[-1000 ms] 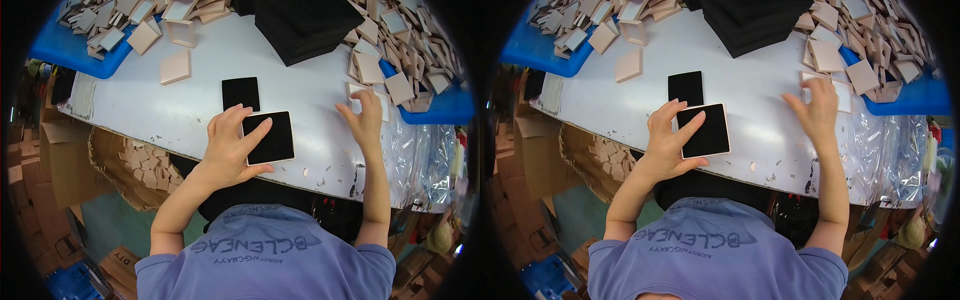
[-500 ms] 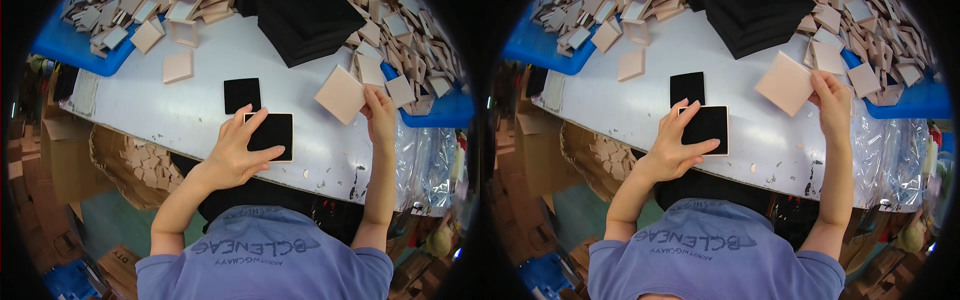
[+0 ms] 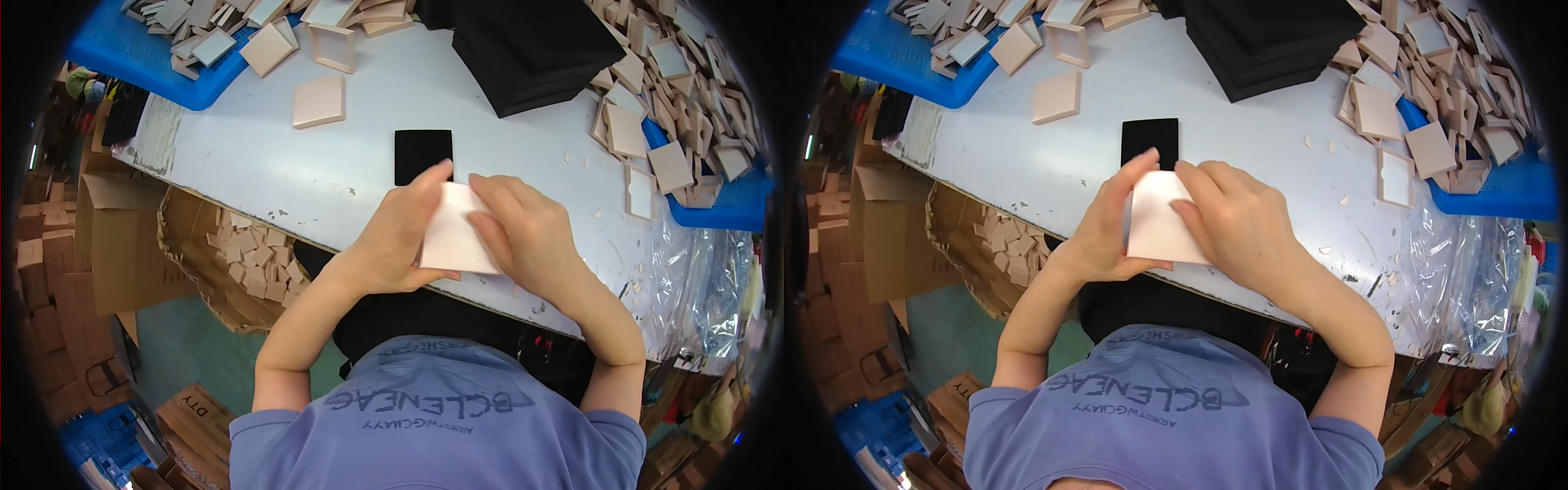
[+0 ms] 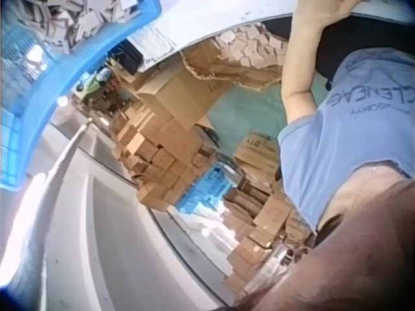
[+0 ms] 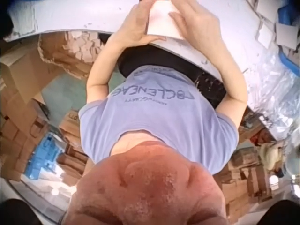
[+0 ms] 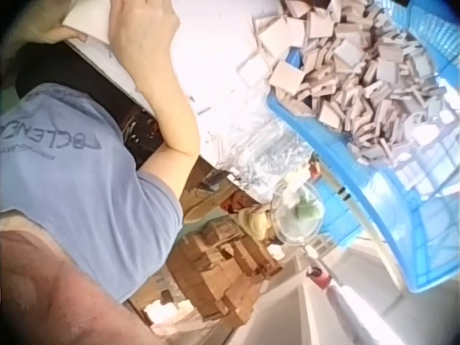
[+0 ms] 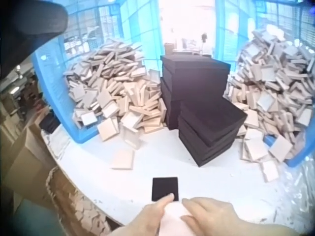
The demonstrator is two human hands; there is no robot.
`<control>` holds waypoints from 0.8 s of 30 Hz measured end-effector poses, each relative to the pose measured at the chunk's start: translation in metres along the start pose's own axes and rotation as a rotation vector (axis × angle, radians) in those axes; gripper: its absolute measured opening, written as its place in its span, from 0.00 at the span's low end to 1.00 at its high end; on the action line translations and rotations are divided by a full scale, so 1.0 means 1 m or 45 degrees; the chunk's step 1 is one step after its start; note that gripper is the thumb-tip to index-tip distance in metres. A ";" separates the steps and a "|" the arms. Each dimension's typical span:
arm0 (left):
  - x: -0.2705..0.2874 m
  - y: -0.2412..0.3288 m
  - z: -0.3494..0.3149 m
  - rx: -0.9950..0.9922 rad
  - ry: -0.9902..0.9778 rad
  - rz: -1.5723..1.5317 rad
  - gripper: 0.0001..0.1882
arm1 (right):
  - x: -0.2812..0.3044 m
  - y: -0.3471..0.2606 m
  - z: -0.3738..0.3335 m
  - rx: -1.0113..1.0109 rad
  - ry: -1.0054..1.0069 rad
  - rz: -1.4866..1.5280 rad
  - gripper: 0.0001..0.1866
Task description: Assembling and filling small gift boxes with foam inserts in a manufacturing facility.
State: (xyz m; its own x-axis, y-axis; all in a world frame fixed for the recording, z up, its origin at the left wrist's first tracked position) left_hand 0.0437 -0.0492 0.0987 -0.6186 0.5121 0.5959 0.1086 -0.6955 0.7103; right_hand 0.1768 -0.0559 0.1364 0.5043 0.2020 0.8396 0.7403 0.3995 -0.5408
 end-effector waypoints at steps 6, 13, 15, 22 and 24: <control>-0.002 0.008 0.003 0.135 -0.224 0.444 0.44 | -0.018 0.007 -0.011 0.125 -0.032 -0.131 0.24; 0.015 0.002 -0.001 0.128 -0.138 0.369 0.43 | 0.005 0.039 0.003 0.106 0.085 0.218 0.22; 0.053 -0.025 -0.002 0.108 0.228 0.080 0.37 | 0.023 0.063 0.017 0.077 0.295 0.367 0.21; 0.110 -0.158 -0.004 0.722 -0.263 1.145 0.34 | -0.042 0.059 0.075 0.390 -0.255 -0.288 0.23; 0.113 -0.163 -0.004 0.734 -0.306 1.156 0.33 | -0.043 0.058 0.075 0.442 -0.254 -0.342 0.19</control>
State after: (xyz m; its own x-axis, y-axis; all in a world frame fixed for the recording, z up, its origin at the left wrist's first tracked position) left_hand -0.0475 0.1197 0.0489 0.0359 0.0574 0.9977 0.8318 -0.5551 0.0020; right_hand 0.1647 0.0254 0.0735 0.1956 0.2048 0.9590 0.6233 0.7290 -0.2829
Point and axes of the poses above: each hand's wrist, its own z-axis towards the middle knuckle, its own x-axis out of the back of the hand, y = z × x, the point moved 7 cm from there along z, towards the middle knuckle, and after that the axes turned 13 degrees about -y, right-handed, at the moved point
